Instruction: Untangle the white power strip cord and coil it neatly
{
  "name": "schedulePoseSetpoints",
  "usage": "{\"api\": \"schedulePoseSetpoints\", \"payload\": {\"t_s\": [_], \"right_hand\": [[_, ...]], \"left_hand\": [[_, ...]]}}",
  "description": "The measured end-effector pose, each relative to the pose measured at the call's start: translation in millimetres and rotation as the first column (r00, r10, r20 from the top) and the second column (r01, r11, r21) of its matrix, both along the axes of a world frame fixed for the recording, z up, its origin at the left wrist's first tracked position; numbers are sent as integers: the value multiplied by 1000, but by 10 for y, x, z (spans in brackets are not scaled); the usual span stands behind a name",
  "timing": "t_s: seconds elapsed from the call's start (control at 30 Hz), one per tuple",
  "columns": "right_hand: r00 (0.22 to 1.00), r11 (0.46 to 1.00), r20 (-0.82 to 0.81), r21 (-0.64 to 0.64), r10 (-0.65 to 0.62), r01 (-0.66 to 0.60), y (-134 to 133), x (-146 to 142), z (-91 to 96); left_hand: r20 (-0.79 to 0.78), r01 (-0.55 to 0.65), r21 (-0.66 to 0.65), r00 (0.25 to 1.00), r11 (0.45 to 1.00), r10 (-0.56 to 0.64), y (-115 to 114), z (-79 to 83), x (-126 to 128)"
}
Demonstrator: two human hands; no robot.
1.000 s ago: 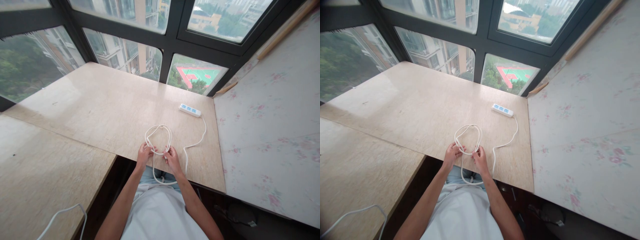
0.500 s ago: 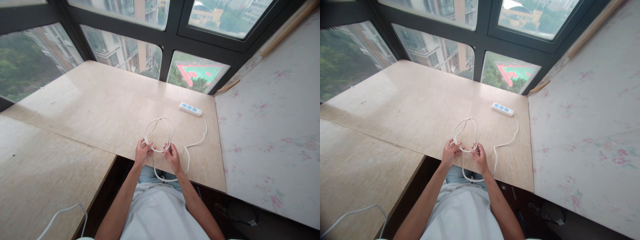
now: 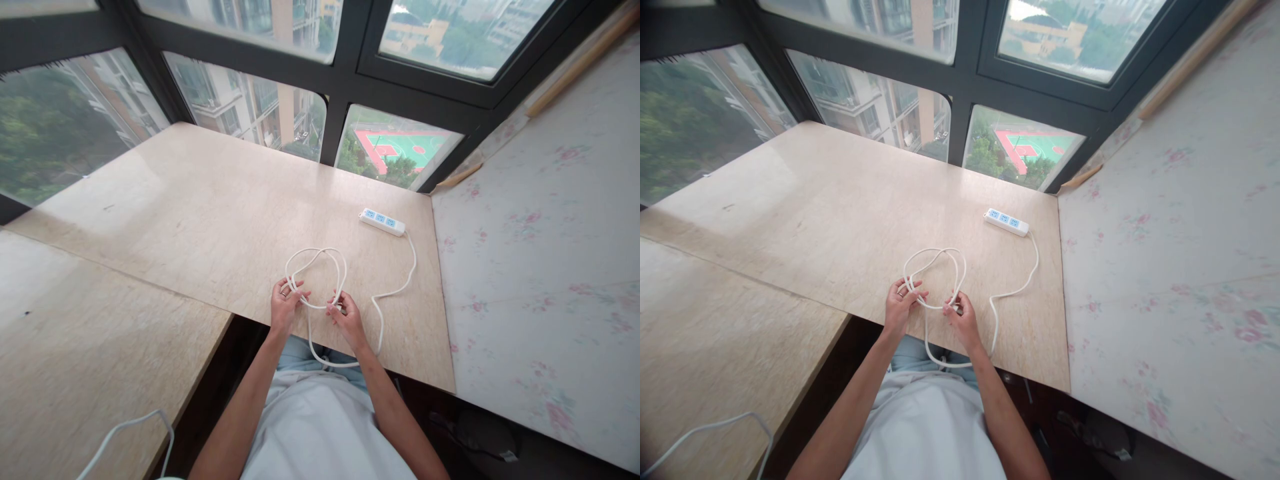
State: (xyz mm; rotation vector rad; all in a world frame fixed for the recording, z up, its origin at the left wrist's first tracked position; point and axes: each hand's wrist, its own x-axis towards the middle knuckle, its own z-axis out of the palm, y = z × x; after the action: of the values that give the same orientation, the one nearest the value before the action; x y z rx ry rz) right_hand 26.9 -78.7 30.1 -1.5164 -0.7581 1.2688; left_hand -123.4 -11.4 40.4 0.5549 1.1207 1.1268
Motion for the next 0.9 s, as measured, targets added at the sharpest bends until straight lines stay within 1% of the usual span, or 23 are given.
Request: {"api": "schedulePoseSetpoints", "payload": {"t_s": [0.13, 0.23, 0.3, 0.4, 0.5, 0.57, 0.63, 0.73, 0.83, 0.9], "right_hand": [[997, 999, -67, -39, -26, 24, 17, 73, 20], [993, 995, -83, -65, -85, 79, 11, 150, 53], [984, 986, -89, -79, -151, 144, 4, 212, 78], [953, 959, -110, -76, -281, 274, 6, 311, 114], [911, 925, -156, -46, -381, 378, 26, 394, 154], [893, 909, -180, -21, -413, 416, 47, 427, 189], [888, 903, -189, 9, -420, 430, 68, 438, 234], [898, 908, -175, 49, -403, 417, 95, 430, 306], [917, 925, -168, 58, -361, 375, 110, 425, 350], [934, 945, -185, 56, -306, 321, 112, 429, 352]], "left_hand": [[-5, -1, -35, 1000, 999, 1, 22, 17, -37], [11, 34, -59, 999, 998, -34, 48, 20, -72], [22, 61, -81, 998, 995, -59, 70, 11, -90], [30, 75, -103, 997, 992, -72, 93, -12, -103], [38, 74, -78, 997, 994, -71, 97, -25, -107], [46, 81, -63, 996, 995, -79, 96, -25, -111], [57, 85, -66, 995, 994, -81, 98, -23, -118], [74, 84, -87, 994, 993, -77, 110, -34, -131], [75, 101, -93, 993, 990, -95, 123, -60, -144], [77, 103, -95, 992, 990, -95, 129, -76, -152]]}}
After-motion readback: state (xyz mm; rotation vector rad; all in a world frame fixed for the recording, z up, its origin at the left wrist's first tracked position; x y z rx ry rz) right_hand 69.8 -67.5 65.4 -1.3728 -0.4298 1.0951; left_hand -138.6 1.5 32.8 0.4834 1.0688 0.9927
